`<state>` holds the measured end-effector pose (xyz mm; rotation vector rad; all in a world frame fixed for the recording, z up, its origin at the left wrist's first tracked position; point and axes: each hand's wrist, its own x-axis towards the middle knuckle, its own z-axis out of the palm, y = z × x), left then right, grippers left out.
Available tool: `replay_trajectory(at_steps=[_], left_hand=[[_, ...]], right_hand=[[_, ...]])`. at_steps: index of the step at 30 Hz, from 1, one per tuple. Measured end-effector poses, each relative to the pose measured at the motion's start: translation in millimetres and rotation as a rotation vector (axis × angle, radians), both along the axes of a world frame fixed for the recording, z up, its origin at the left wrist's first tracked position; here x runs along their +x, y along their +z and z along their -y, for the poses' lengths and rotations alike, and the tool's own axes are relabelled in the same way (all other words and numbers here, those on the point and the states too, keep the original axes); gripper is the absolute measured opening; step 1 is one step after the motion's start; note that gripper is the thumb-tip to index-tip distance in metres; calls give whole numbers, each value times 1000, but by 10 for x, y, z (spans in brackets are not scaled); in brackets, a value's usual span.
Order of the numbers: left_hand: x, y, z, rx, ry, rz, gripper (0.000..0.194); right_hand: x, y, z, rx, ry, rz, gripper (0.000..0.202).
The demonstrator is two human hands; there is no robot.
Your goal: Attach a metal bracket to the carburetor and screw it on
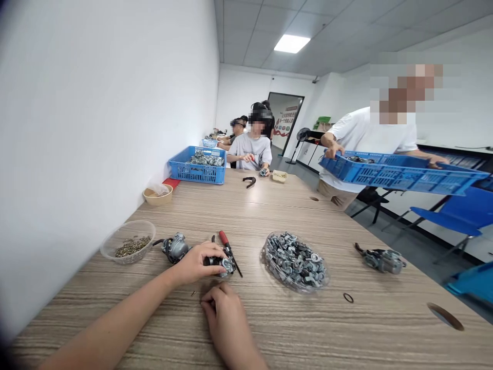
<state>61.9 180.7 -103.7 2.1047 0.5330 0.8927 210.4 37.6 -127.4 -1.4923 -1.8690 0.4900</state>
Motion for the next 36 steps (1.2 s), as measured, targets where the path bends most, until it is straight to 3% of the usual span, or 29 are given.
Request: replay_trajectory(at_steps=[10,14,18,24,27,31,36], left_hand=[[-34,28,33,36,-6,-19,36],[-54,20,42,34,7,-22,36],[-67,16,42,33,16,-30,37],[-79,25,48,34,29,-48,37],[-87,23,46,37,27,-51,37],[-96,24,40,49,12,-49,36],[-103,40,52,60,-1,-51,32]], right_hand=[[-124,-193,152,135,-100,99,21],[-97,-174,243,150,-108,76,23],[-6,-108,352,151,-115,1,22],[221,-121,477,100,-189,-276,13],[359,-129,474,85,-248,-317,20],[528,-45,394,93,-303,-354,33],[688,201,190,90,-301,-371,41]])
